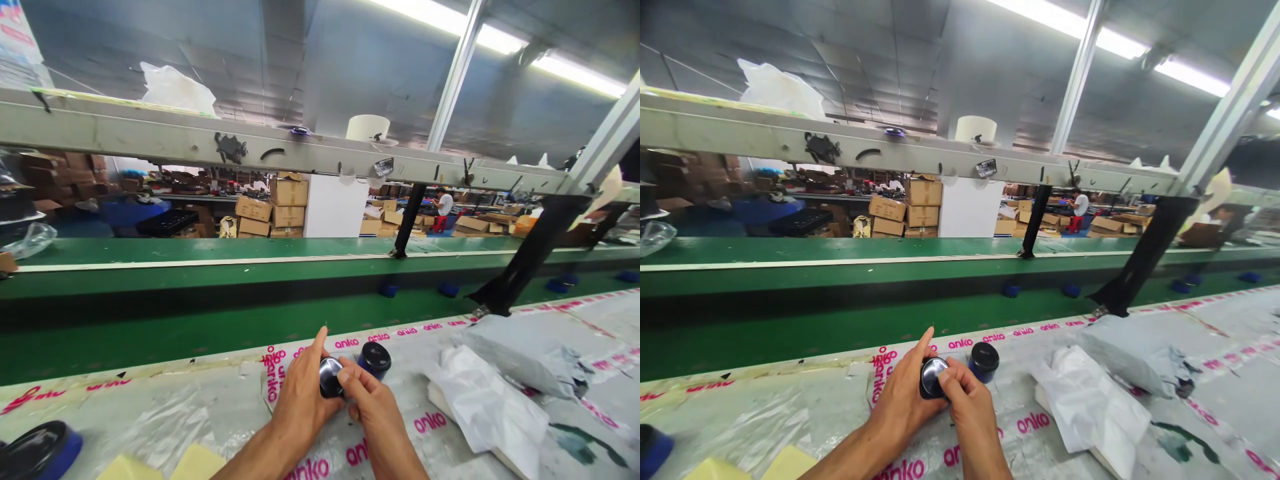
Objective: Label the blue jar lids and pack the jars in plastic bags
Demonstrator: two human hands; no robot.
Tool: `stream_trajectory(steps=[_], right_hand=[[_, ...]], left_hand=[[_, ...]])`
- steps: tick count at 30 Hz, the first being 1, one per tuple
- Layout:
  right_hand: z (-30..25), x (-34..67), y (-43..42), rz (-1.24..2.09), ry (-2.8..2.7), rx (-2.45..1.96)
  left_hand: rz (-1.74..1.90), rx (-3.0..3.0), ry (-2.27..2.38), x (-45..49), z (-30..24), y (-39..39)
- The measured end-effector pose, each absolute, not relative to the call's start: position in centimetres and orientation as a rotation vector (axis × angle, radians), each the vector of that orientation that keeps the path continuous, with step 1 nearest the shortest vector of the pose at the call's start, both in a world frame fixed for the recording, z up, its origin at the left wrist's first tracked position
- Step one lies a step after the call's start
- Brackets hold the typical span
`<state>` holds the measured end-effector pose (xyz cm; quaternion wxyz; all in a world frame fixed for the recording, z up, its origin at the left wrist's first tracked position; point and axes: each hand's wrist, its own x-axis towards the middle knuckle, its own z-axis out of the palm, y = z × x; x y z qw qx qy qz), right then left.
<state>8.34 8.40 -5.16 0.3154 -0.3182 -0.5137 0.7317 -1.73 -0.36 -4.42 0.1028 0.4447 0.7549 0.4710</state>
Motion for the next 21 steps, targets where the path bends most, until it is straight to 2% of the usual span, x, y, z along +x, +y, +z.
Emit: stream_trajectory(steps=[21], right_hand=[[-4.2,8.9,8.3,1.792,-1.578,-0.753]], left_hand=[[1.394,1.544,2.280,-1.1,-5.5,-0.4]])
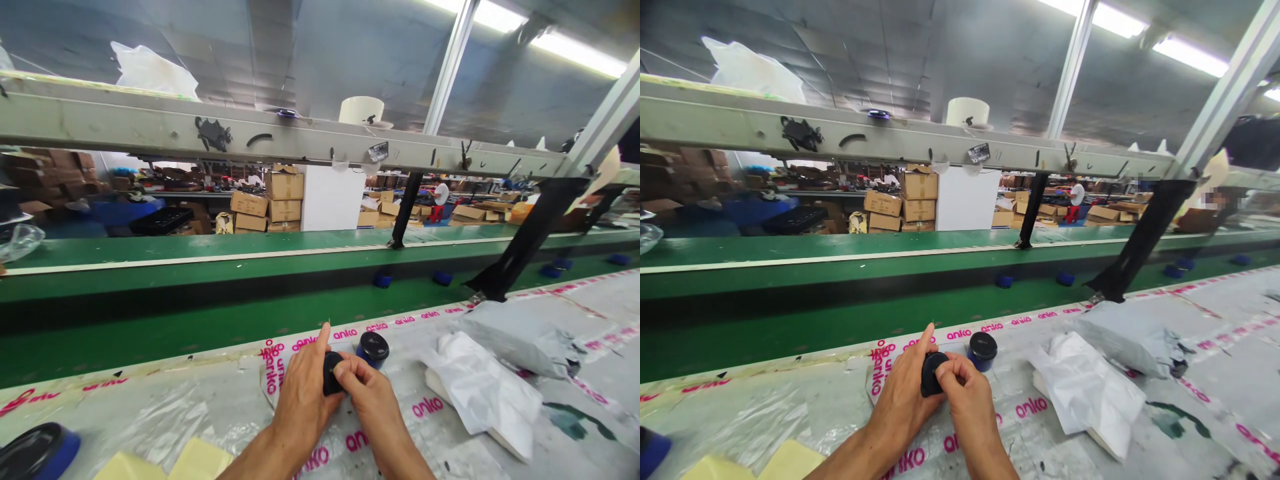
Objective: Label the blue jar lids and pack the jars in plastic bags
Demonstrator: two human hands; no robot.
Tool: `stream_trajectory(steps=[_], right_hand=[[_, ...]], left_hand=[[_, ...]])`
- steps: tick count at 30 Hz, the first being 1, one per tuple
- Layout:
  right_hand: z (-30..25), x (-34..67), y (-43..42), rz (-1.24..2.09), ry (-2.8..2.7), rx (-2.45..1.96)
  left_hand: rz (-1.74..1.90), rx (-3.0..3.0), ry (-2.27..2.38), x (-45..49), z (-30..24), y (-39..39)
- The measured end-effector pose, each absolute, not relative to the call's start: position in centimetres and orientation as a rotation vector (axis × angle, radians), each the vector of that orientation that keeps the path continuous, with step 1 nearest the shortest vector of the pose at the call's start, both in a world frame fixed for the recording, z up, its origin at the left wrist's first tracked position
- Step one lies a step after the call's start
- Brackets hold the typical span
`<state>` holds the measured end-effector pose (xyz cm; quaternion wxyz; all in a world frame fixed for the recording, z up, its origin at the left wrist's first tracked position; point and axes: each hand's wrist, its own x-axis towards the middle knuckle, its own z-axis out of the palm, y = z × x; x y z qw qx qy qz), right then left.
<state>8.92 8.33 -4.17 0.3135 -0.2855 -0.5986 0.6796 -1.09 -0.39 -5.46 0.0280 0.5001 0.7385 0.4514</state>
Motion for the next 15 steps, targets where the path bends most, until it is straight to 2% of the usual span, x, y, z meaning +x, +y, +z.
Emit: stream_trajectory(steps=[15], right_hand=[[-3.78,9.41,8.20,1.796,-1.590,-0.782]], left_hand=[[1.449,1.440,2.180,-1.22,-5.47,-0.63]])
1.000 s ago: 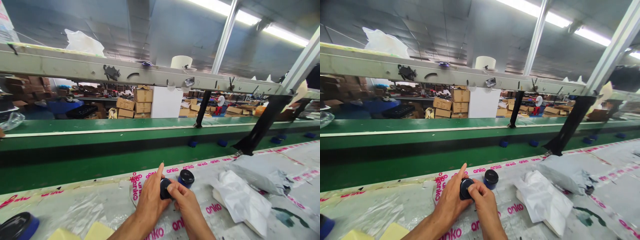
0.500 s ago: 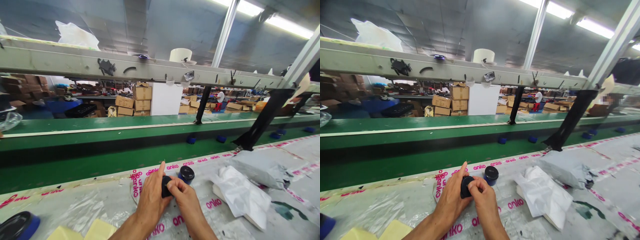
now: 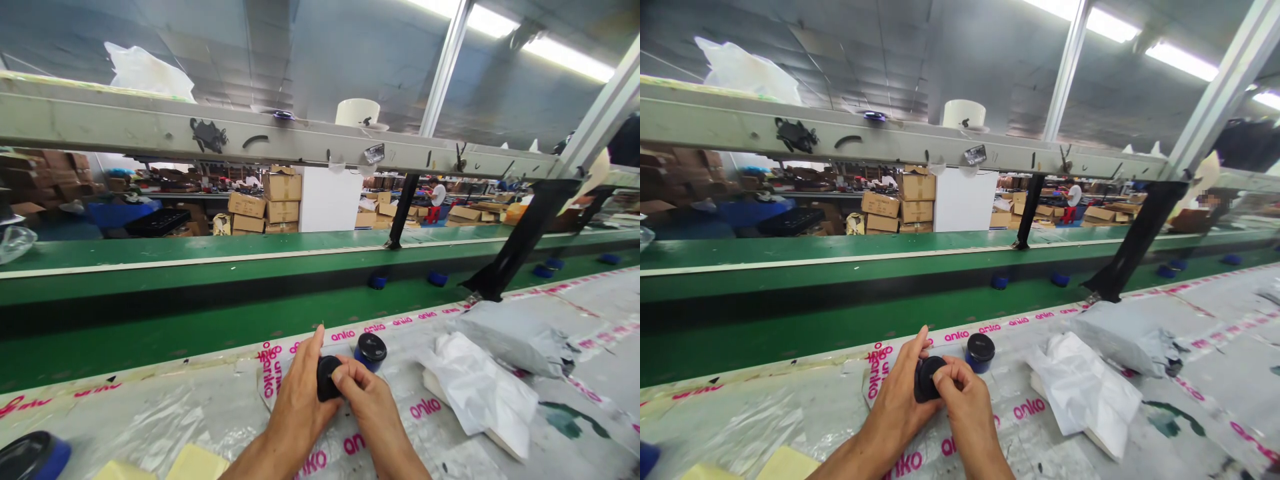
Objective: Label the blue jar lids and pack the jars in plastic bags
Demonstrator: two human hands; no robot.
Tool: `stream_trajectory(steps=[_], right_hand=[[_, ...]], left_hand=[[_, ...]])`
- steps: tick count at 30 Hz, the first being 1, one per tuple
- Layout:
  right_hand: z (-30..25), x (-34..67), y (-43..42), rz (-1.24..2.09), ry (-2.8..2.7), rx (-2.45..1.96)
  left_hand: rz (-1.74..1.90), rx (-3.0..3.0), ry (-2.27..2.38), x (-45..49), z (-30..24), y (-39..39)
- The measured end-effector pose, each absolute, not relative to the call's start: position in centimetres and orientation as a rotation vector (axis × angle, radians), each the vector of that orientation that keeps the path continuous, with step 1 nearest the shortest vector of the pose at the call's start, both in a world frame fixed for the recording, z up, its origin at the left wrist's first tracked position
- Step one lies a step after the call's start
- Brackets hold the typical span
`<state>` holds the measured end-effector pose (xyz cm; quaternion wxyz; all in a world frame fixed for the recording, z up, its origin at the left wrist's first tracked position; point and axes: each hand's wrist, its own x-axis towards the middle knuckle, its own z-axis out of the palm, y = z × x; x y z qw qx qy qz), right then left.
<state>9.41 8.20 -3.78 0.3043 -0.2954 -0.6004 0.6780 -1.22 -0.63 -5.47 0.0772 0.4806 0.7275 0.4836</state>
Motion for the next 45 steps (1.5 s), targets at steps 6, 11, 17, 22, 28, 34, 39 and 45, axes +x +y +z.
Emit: stream_trajectory(steps=[6,11,17,22,28,34,39,45], right_hand=[[-3.5,9.6,8.3,1.766,-1.692,-0.771],[-4.1,9.8,8.7,1.657,-1.807,-0.748],[-4.3,9.8,8.7,1.601,-1.832,-0.796],[-4.2,9.7,8.4,1.557,-1.836,-0.818],[-4.1,9.5,8.1,1.511,-1.808,-0.847],[-5.0,9.2,8.4,1.557,-1.742,-0.942],[-5.4,9.1,8.5,1.580,-1.639,-0.897],[-5.4,8.6,8.2,1.437,-1.725,-0.995]], left_hand=[[1.434,1.426,2.186,-1.3,-5.4,-0.7],[1.419,1.404,2.168,-1.0,-5.0,-0.7],[1.397,1.449,2.155,-0.8,-4.8,-0.8],[1.406,1.459,2.151,-0.7,-4.8,-0.8],[1.403,1.497,2.169,-0.9,-5.4,-0.8],[1.392,1.495,2.177,-0.9,-5.3,-1.0],[1.431,1.432,2.187,-1.1,-4.8,-1.0],[1.452,1.406,2.114,-1.4,-5.2,-0.9]])
